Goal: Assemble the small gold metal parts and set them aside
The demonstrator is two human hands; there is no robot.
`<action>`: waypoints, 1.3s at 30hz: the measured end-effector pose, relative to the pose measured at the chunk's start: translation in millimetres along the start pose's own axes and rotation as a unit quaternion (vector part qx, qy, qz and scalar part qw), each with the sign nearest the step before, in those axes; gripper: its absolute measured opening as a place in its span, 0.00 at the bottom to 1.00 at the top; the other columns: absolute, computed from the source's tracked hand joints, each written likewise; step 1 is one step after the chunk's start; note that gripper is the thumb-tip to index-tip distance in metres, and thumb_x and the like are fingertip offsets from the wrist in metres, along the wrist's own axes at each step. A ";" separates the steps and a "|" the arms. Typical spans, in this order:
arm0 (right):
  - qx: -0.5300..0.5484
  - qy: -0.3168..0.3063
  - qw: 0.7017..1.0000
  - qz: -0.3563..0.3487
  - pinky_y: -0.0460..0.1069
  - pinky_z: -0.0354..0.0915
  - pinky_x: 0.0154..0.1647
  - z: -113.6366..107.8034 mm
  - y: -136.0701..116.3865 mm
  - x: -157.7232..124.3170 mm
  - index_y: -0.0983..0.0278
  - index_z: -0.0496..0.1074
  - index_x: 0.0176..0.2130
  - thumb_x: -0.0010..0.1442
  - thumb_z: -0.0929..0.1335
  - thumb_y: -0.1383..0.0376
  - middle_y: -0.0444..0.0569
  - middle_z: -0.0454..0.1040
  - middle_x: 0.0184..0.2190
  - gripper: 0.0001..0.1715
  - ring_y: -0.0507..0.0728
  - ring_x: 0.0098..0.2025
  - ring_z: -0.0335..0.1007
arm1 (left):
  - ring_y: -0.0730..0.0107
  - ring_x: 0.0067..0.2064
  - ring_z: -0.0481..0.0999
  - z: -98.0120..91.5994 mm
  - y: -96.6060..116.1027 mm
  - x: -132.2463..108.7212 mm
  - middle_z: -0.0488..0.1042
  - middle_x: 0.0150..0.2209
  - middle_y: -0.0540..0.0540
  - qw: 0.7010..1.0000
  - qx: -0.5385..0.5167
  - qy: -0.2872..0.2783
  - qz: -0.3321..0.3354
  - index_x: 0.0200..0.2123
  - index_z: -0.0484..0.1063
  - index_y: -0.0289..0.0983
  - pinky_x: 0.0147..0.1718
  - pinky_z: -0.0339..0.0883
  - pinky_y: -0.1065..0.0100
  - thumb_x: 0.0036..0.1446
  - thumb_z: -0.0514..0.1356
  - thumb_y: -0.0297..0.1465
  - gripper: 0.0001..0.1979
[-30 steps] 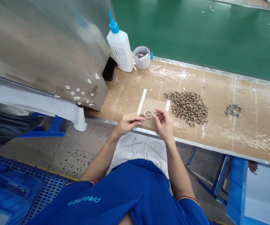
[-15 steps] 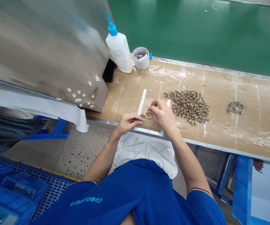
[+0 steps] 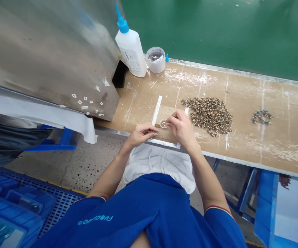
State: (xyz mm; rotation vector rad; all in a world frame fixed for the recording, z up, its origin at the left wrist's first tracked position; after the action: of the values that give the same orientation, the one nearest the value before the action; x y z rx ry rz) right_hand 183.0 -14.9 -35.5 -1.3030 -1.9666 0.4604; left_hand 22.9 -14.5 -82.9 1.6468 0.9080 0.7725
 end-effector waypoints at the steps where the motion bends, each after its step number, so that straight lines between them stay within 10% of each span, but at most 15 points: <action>1: 0.019 -0.007 1.000 0.001 0.53 0.63 0.38 1.5 0.3 -0.6 0.59 0.76 0.33 0.67 0.67 0.66 0.48 0.68 0.32 0.10 0.57 0.37 0.66 | 0.69 0.34 0.76 0.5 0.6 0.5 0.81 0.35 0.43 1.000 0.004 -0.005 0.000 0.36 0.81 0.35 0.32 0.67 0.71 0.58 0.64 0.33 0.08; 14: 0.263 0.220 0.913 0.223 0.50 0.70 0.30 -6.5 10.4 -63.8 0.60 0.71 0.36 0.66 0.68 0.49 0.49 0.79 0.33 0.17 0.54 0.29 0.73 | 0.72 0.28 0.71 9.6 9.0 1.8 0.78 0.28 0.45 0.998 0.038 -0.042 0.009 0.34 0.81 0.36 0.29 0.64 0.72 0.59 0.64 0.36 0.10; 39: 0.264 0.176 0.931 0.180 0.50 0.75 0.34 20.4 5.0 -67.6 0.59 0.75 0.39 0.68 0.68 0.56 0.48 0.82 0.33 0.10 0.56 0.33 0.80 | 0.72 0.30 0.77 12.5 7.1 3.5 0.82 0.32 0.45 0.995 0.083 -0.051 0.034 0.37 0.81 0.35 0.31 0.67 0.73 0.61 0.63 0.30 0.07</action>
State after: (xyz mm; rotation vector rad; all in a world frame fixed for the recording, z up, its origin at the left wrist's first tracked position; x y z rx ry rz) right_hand 186.7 -71.7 -77.5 -1.2765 -1.1947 0.8070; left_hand 36.5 -18.5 -78.8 1.8547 0.8661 0.6660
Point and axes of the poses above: each hand's wrist, its own x-axis towards the middle knuckle, its own z-axis out of the palm, y = z × x, the point moved 8 cm from there along x, towards the middle knuckle
